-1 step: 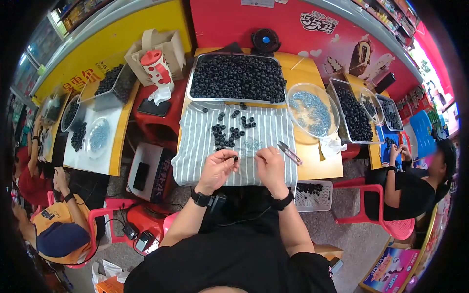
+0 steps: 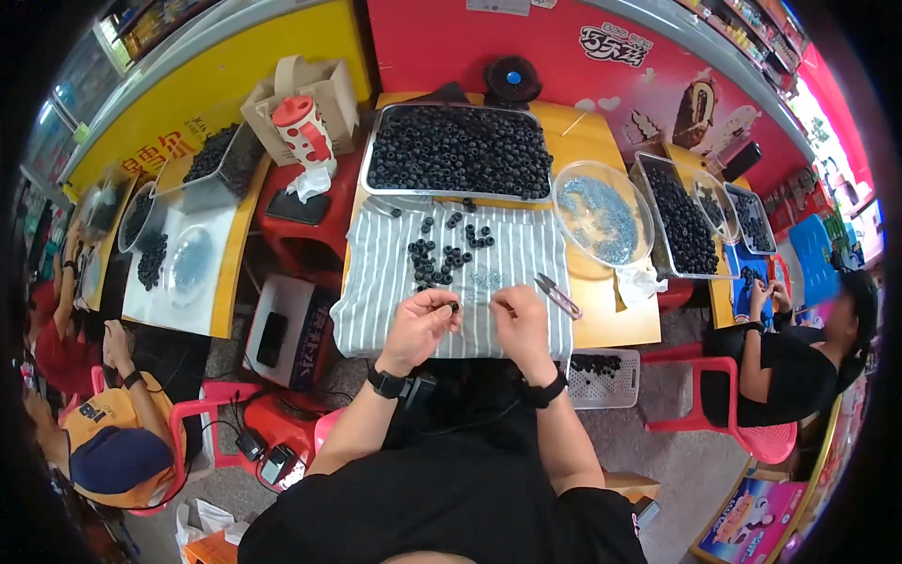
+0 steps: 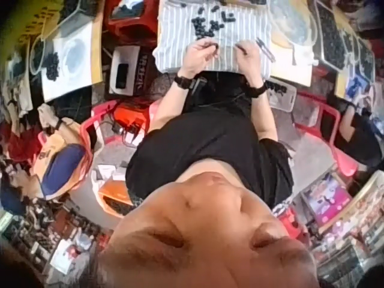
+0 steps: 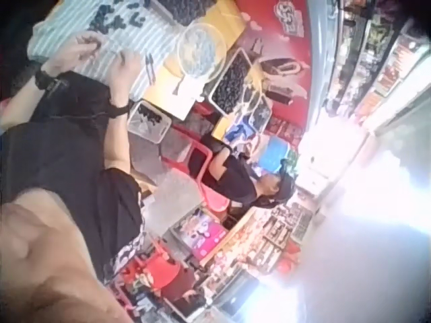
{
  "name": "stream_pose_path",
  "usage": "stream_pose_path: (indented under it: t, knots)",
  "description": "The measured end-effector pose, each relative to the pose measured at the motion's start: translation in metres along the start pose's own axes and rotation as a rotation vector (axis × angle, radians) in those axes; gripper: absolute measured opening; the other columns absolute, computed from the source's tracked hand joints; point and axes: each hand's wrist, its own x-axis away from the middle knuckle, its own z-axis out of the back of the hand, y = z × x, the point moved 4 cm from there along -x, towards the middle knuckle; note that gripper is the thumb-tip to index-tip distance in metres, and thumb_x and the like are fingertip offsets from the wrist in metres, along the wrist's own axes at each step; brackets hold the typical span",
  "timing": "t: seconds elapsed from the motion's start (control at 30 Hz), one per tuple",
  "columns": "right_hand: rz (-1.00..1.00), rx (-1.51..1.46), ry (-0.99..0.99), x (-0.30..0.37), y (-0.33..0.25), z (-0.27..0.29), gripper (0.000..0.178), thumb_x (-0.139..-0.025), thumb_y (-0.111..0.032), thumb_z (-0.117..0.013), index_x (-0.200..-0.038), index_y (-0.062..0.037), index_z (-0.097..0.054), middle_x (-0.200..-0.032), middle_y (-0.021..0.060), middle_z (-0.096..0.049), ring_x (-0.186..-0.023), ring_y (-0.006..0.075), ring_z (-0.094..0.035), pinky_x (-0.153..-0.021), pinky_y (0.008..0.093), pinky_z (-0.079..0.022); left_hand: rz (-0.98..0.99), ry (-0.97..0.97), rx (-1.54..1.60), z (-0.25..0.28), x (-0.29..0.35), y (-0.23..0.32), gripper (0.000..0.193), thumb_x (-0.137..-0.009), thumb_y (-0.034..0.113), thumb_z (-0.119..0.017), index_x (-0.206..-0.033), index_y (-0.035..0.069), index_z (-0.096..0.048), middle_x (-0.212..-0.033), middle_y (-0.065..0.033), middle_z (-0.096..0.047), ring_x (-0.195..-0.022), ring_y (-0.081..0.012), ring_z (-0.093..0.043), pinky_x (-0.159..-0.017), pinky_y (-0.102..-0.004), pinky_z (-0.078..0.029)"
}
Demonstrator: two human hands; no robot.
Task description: Inspecting and sorting small black plastic components at a workshop table.
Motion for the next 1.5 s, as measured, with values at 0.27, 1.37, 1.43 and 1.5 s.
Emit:
stream_pose_path:
  t: [0.27, 1.37, 1.43, 1.5]
  knots:
    - [0.061, -0.289, -0.058, 0.001, -0.04, -0.012, 0.012, -0.077, 0.01, -0.062, -0.085, 0.0008, -0.063, -0.079, 0.0084, -0.059, -0.073, 0.0181, -0.06, -0.062, 0.0252, -0.047, 0.006, -0.004, 0.032, 0.0, 0.0, -0.002, 0.022, -0.089, -0.001, -0.059, -0.11, -0.004, -0.061, -0.097, -0.01, -0.067, -0.083, -0.0156, -0.064, -0.073, -0.0274, -0.053]
    - [-0.243, -0.362, -0.155, 0.004, -0.007, 0.002, 0.008, -0.078, 0.001, -0.068, -0.08, -0.0001, -0.06, -0.074, 0.0068, -0.062, -0.066, 0.0145, -0.062, -0.059, 0.0259, -0.048, 0.042, -0.069, 0.075, 0.002, 0.0, -0.003, 0.021, -0.088, -0.001, -0.061, -0.109, -0.004, -0.061, -0.096, -0.0101, -0.065, -0.082, -0.0165, -0.064, -0.071, -0.0271, -0.053]
    - [-0.169, -0.436, -0.156, 0.007, -0.024, -0.004, 0.009, -0.078, 0.002, -0.069, -0.082, 0.0006, -0.061, -0.076, 0.0042, -0.062, -0.069, 0.0093, -0.061, -0.061, 0.0227, -0.048, 0.041, -0.053, 0.078, 0.0, 0.0, -0.002, 0.021, -0.088, -0.002, -0.06, -0.109, -0.004, -0.061, -0.097, -0.0102, -0.065, -0.082, -0.0164, -0.064, -0.071, -0.0265, -0.053]
    - [-0.124, -0.485, -0.132, 0.008, -0.03, -0.011, 0.009, -0.078, 0.005, -0.068, -0.082, 0.0015, -0.061, -0.077, 0.0039, -0.062, -0.072, 0.009, -0.063, -0.063, 0.0221, -0.049, 0.042, -0.051, 0.072, 0.0, 0.0, -0.002, 0.02, -0.088, -0.002, -0.06, -0.109, -0.004, -0.061, -0.097, -0.0102, -0.065, -0.082, -0.0163, -0.064, -0.072, -0.0259, -0.054]
